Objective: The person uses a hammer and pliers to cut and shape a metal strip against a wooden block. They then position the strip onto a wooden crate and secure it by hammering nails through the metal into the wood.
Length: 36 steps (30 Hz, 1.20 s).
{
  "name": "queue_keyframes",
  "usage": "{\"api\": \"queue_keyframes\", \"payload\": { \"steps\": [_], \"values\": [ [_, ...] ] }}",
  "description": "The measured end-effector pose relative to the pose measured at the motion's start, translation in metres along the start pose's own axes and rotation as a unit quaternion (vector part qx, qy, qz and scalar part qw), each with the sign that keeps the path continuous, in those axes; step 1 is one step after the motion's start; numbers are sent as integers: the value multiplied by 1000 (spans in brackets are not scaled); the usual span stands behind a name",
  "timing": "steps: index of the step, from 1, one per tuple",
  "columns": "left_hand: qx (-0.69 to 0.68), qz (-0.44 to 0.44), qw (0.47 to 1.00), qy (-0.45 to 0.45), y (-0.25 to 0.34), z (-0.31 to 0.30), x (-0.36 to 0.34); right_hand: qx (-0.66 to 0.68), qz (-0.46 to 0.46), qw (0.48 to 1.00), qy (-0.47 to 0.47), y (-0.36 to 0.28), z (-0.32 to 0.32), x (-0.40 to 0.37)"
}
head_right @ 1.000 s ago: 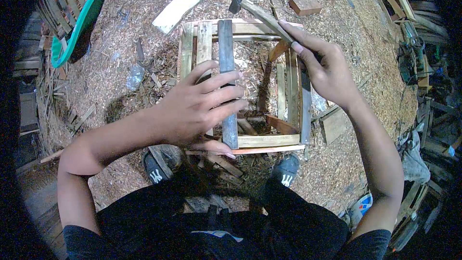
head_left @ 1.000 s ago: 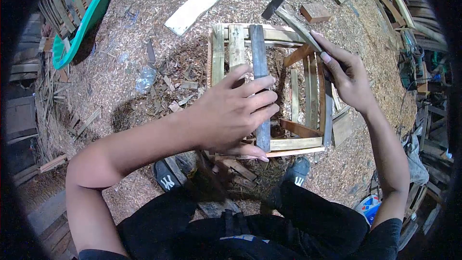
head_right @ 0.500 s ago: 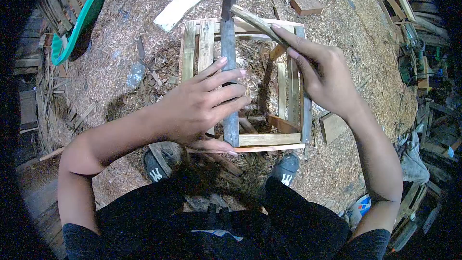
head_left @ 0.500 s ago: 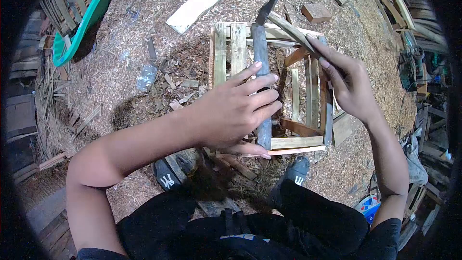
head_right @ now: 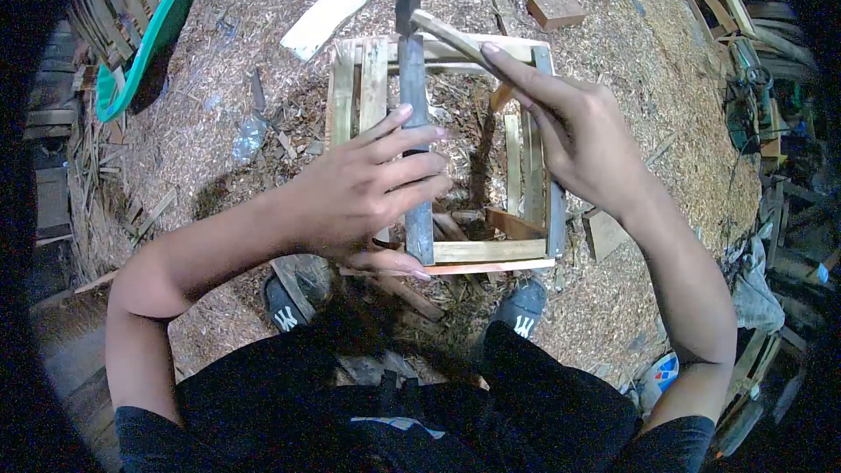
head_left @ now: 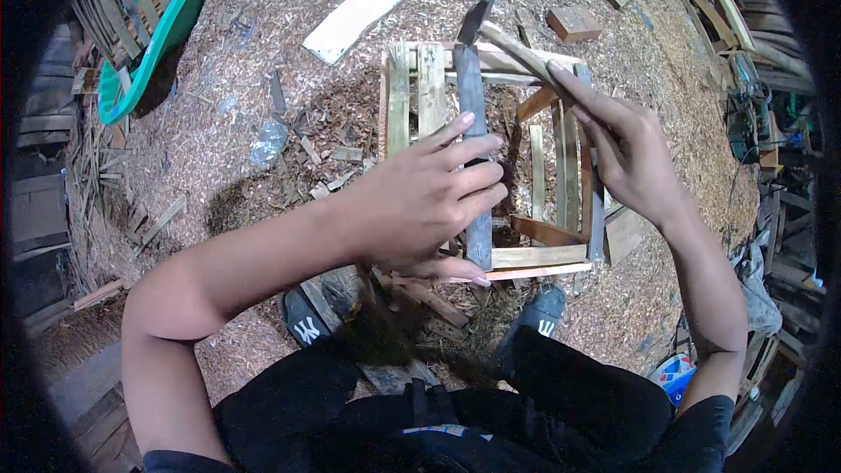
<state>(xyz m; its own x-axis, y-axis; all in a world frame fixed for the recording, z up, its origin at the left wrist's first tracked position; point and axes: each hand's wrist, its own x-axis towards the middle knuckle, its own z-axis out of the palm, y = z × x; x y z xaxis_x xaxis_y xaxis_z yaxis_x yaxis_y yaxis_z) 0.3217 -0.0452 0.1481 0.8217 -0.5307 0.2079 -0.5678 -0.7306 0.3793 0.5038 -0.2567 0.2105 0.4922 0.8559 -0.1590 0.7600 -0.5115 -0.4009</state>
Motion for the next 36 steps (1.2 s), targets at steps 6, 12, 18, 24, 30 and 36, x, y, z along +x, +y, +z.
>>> {"api": "queue_keyframes", "payload": {
  "steps": [6, 12, 18, 24, 30, 36],
  "values": [
    [-7, -4, 1000, 4, 2, 2, -1, 135, -124, 968, 173, 7, 9, 4],
    [-1, -1, 1000, 5, 2, 2, -1, 73, -85, 986, 120, 5, 8, -3],
    [-5, -1, 1000, -1, 1, 2, 0, 61, 16, 998, -12, 0, -2, -2],
    [-12, -2, 1000, -2, 3, 3, -1, 187, -104, 961, 178, 3, 11, 4],
    [-23, 3, 1000, 21, 0, 6, -2, 64, -54, 992, 99, 10, 18, -7],
    [-10, -1, 1000, 19, 2, 7, -2, 59, -194, 951, 232, 9, 28, -2]
  ]
}}
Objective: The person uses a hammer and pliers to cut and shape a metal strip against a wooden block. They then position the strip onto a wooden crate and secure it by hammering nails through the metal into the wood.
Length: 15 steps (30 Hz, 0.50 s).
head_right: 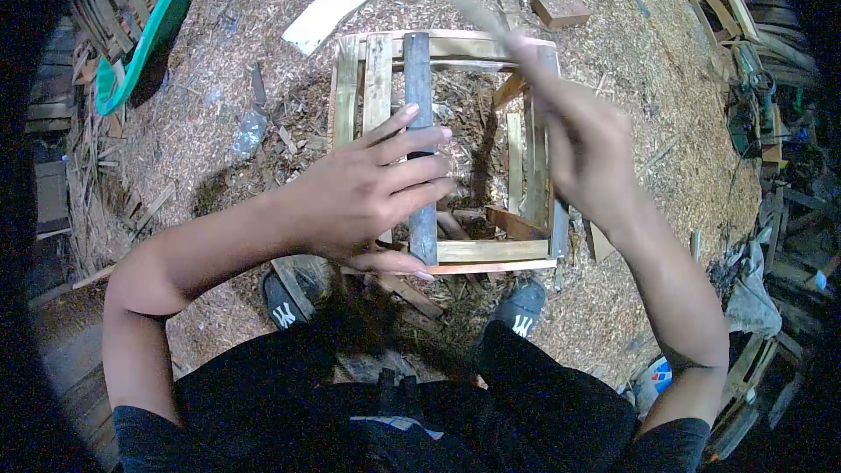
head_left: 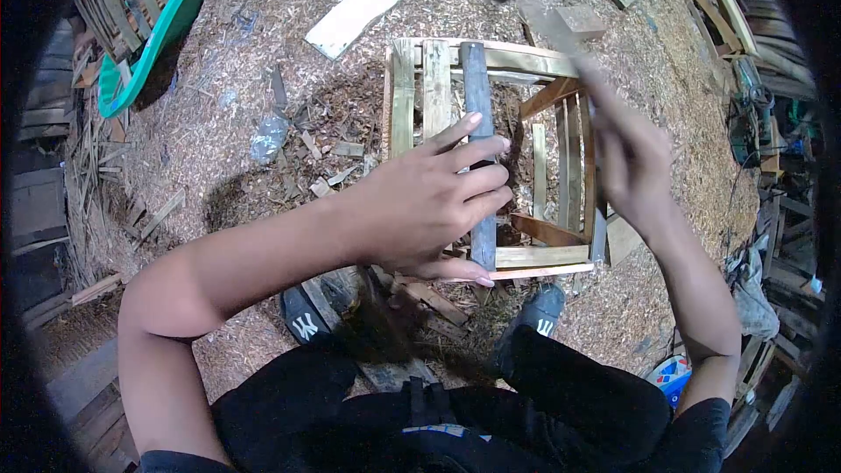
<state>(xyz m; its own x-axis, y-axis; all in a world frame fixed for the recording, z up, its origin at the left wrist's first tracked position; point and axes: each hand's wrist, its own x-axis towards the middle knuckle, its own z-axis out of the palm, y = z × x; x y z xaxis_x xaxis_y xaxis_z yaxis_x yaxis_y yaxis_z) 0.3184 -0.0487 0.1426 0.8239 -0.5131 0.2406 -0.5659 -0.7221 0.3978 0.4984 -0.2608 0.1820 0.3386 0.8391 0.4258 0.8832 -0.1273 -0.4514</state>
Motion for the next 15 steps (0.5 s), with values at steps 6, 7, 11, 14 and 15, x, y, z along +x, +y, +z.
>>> {"api": "queue_keyframes", "payload": {
  "steps": [6, 7, 11, 14, 15],
  "values": [
    [-13, -2, 1000, -15, 2, -2, 1, 32, 106, 992, -68, -2, -3, 0],
    [-14, -3, 1000, -13, 2, -2, 0, 24, 66, 997, -40, -1, -1, -1],
    [-13, 2, 1000, -3, 0, -2, 0, 3, 102, 991, -92, -6, -6, -8],
    [-19, 1, 1000, 0, 1, -2, 1, 4, 109, 989, -97, 3, -3, -10],
    [-21, -1, 1000, -2, 1, -2, 0, 5, 60, 997, -40, 3, -2, -7]
  ]
}}
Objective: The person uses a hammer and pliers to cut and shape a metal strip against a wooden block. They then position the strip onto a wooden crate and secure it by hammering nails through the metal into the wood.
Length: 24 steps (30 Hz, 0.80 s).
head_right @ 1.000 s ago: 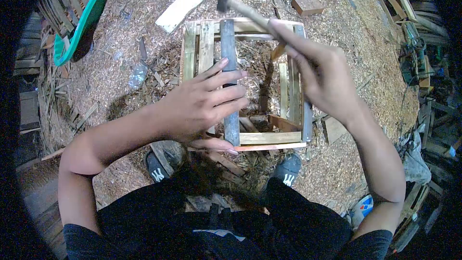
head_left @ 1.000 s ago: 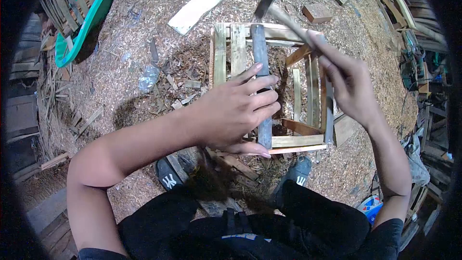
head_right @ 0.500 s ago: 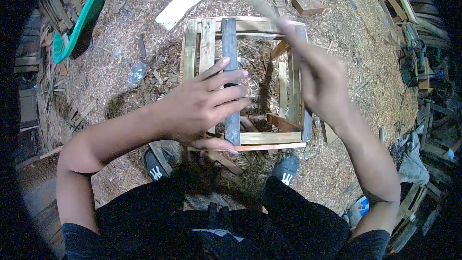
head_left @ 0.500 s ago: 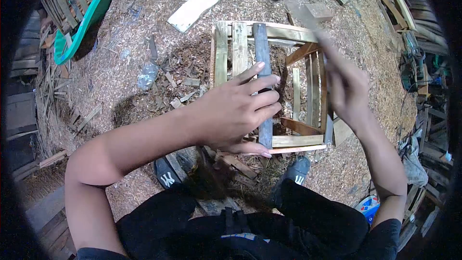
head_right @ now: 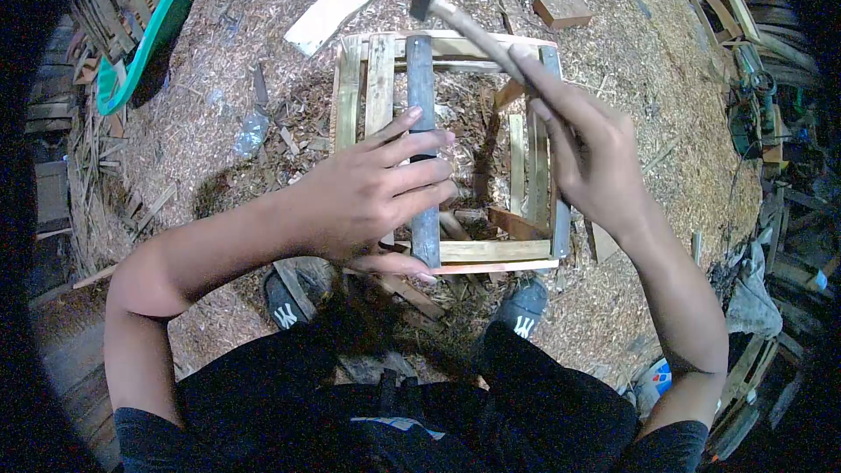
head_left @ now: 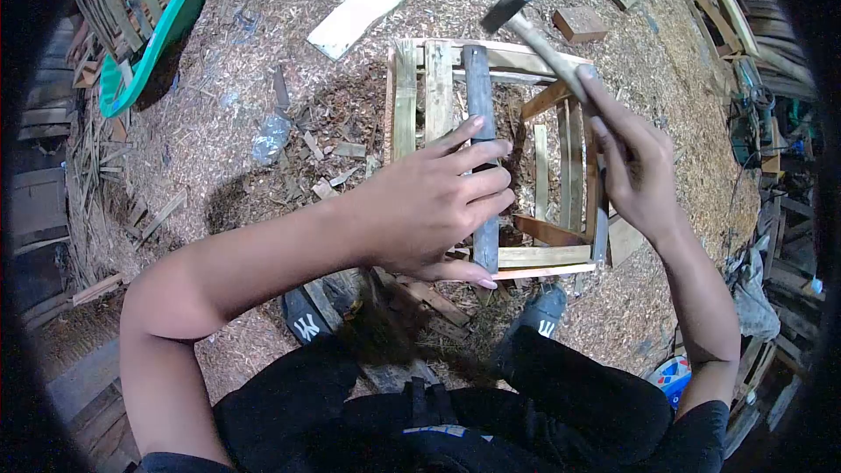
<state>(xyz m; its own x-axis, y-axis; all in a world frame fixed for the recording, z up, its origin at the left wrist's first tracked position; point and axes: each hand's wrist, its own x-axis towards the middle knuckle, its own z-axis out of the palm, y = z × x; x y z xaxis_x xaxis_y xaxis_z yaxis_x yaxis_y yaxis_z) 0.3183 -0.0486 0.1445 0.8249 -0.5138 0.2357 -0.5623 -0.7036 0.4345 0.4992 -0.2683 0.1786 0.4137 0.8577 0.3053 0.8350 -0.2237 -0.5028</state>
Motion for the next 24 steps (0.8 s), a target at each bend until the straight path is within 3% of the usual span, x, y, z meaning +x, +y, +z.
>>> {"api": "queue_keyframes", "payload": {
  "steps": [1, 3, 5, 6, 8, 19, 21, 24],
  "values": [
    [-1, -2, 1000, 0, 0, 1, -1, 3, -51, 997, 56, 0, 0, 2],
    [1, 0, 1000, 0, -1, 1, -1, 0, -59, 996, 62, 0, -5, 1],
    [4, 2, 1000, -1, -1, 0, 0, -60, -8, 996, -61, 4, -12, -3],
    [7, 2, 1000, -2, -1, 0, 0, -60, -8, 996, -59, 9, -15, -4],
    [0, -1, 1000, -5, -1, 0, 0, -102, -65, 983, -136, 22, -18, -6],
    [-16, -9, 1000, -17, 0, 1, -1, -140, -166, 973, -75, 57, -15, 17],
    [2, -2, 1000, -13, -2, -2, 0, -160, -158, 970, -88, 57, -20, 19],
    [-3, -9, 999, -31, 1, 0, -2, -134, -216, 961, -113, 54, -20, 20]
  ]
}}
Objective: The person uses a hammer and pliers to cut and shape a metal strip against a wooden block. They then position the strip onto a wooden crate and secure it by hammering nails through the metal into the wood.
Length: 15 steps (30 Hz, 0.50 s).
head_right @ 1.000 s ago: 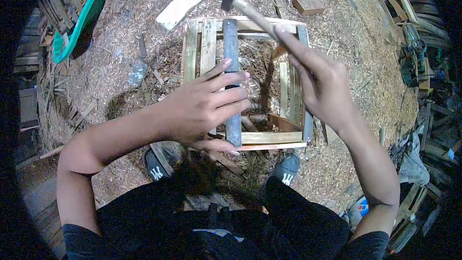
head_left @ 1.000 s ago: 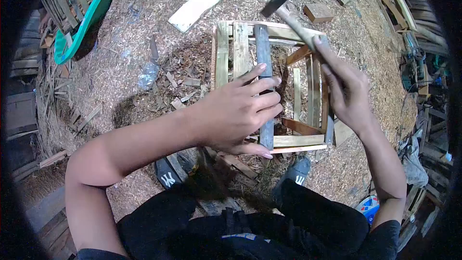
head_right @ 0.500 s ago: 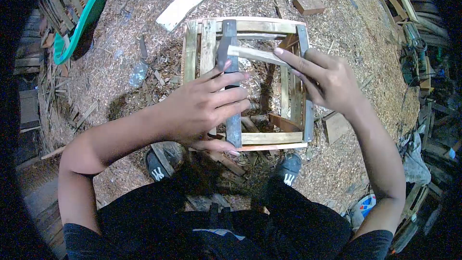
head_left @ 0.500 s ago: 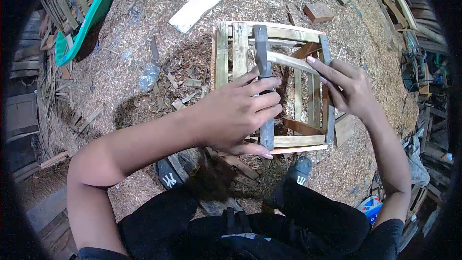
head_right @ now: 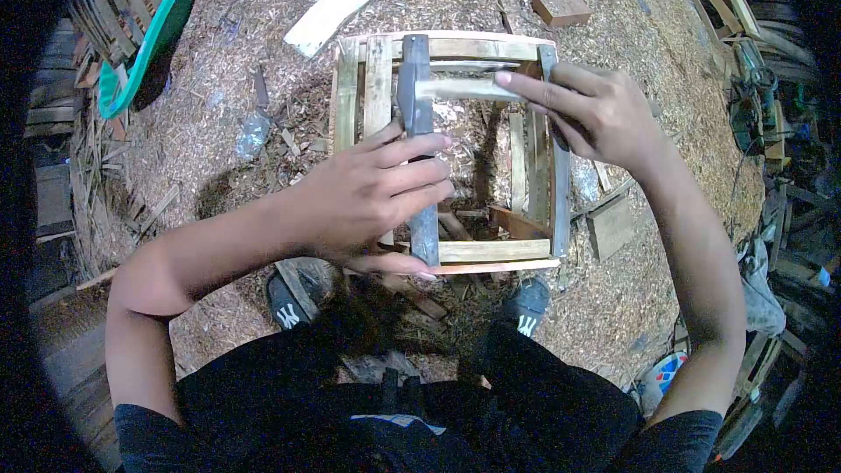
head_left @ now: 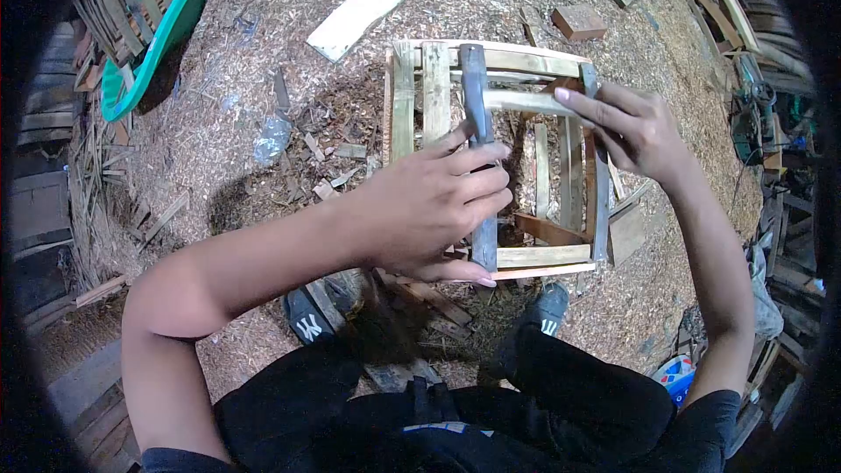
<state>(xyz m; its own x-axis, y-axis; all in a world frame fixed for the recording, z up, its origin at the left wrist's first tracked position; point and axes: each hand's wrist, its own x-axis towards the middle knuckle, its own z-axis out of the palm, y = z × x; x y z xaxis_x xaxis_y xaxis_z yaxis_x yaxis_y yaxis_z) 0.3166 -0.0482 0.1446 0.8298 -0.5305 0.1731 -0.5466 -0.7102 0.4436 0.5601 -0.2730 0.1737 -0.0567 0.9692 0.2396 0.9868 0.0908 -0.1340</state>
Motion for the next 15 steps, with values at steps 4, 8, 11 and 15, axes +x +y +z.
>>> {"api": "queue_keyframes", "payload": {
  "steps": [4, 8, 11, 15],
  "values": [
    [15, 8, 1000, 19, -3, -1, 1, 18, 57, 998, 12, 4, 9, 1],
    [-4, 1, 1000, 22, -2, -1, 0, -13, 91, 996, 17, -1, 13, 4],
    [4, 9, 999, 34, -3, -1, 2, 59, 151, 986, 43, -7, 5, 5],
    [5, 13, 999, 40, -2, 0, 1, 82, 162, 974, 135, -24, 13, 3]
  ]
}}
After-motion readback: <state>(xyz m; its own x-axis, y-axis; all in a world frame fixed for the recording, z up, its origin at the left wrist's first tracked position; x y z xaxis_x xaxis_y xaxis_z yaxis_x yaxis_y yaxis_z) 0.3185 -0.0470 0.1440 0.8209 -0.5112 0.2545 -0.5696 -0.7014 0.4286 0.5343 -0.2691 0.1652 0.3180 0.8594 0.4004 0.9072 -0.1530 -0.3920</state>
